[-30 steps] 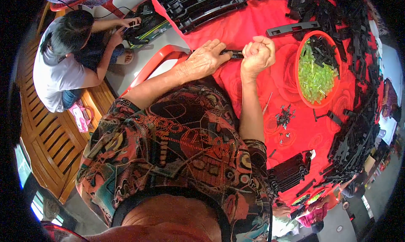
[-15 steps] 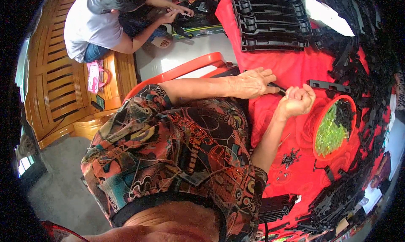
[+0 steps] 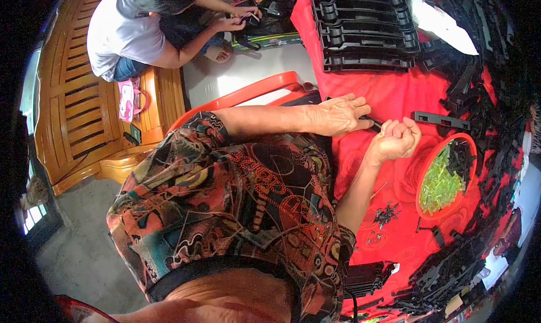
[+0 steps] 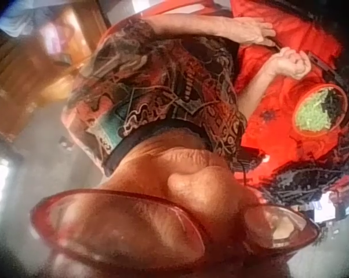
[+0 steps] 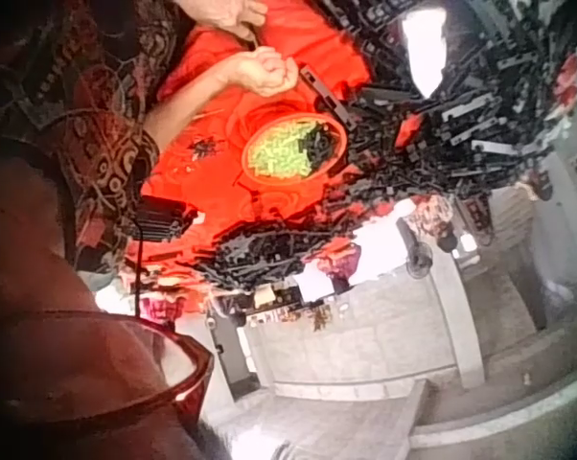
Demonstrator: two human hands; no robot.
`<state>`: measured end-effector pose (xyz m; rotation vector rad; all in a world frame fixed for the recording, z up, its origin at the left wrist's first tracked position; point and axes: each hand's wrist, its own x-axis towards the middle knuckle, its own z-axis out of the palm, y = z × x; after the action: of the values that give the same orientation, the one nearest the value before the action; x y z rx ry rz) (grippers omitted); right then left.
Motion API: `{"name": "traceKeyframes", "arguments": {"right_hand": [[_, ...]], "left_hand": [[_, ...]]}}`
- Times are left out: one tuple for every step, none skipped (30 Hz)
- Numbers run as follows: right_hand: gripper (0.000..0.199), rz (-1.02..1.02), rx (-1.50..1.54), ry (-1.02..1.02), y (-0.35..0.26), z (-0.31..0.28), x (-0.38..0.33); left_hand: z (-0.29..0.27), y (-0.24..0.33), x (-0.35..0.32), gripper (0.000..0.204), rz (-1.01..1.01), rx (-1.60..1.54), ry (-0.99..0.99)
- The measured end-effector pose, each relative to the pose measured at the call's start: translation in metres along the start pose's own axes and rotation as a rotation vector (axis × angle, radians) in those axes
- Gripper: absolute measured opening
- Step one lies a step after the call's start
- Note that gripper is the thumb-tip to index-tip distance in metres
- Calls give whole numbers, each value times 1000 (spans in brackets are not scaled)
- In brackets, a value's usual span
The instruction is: The person assembles toy components by inserting small parts and metal pins into black plastic frames by hand.
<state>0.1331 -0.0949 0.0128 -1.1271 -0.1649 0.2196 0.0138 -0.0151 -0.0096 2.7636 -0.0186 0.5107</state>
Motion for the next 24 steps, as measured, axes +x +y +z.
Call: {"name": "traceKeyframes", "arguments": {"right_hand": [[16, 7, -1, -5, 0, 0, 0], [16, 9, 0, -5, 0, 1, 1], [16, -2, -36, 14, 1, 3, -1], [16, -13, -73, 33, 1, 5, -2], [16, -10, -73, 32, 1, 4, -2], [16, 0, -50, 6, 1, 1, -3], [16, 11, -26, -19, 1, -1, -2], [15, -11, -22, -40, 3, -1, -2], [15, -8, -25, -39, 2, -1, -4], [15, 1, -40, -35, 2, 0, -4], [15, 11, -56, -31, 2, 0, -5], [15, 14, -57, -30, 3, 0, -5], [15, 0, -61, -64, 5, -1, -4], [15, -14, -64, -98, 6, -1, -4], [15, -10, -66, -97, 6, -2, -4], [15, -1, -44, -98, 5, -4, -3], [15, 8, -21, -99, 5, -5, -3], [15, 11, -25, -98, 5, -5, -3], [15, 0, -36, -96, 6, -4, -3], [15, -12, -46, -94, 6, -3, -3], [15, -13, -48, -91, 6, -3, -3], [15, -5, -44, -83, 6, -2, -3], [15, 2, -39, -76, 5, -1, -2], [15, 17, -56, -56, 4, 2, -2]], "left_hand": [[-1, 0, 1, 26, 0, -12, -26], [0, 0, 3, 26, -2, -12, -27], [0, -1, 2, 26, 5, -18, -12], [0, -1, 2, 26, 11, -24, 4], [0, 0, 2, 26, 8, -23, 4], [-1, 1, 2, 25, 6, -35, -17], [-2, 1, 3, 25, 4, -48, -38], [-3, -1, 4, 25, 3, -47, -38], [-3, 0, 3, 25, 1, -52, -50], [-3, 0, 3, 25, -1, -57, -62], [-2, 0, 3, 25, -3, -63, -74], [-1, 0, 3, 25, -5, -64, -76], [0, 0, 2, 25, -1, -64, -55], [1, 1, 2, 25, 4, -63, -34], [0, 1, 2, 25, 1, -66, -37], [-2, 1, 3, 25, 2, -72, -36], [-4, 1, 3, 25, 3, -78, -35], [-5, 2, 3, 25, 1, -83, -36], [-5, 2, 3, 25, -3, -69, -25], [-5, 2, 2, 25, -7, -54, -13], [-5, 2, 3, 25, -4, -58, -13], [-4, 1, 3, 25, -6, -63, -22], [-4, 1, 3, 25, -8, -66, -30], [-4, 0, 4, 25, -11, -57, -23]]}}
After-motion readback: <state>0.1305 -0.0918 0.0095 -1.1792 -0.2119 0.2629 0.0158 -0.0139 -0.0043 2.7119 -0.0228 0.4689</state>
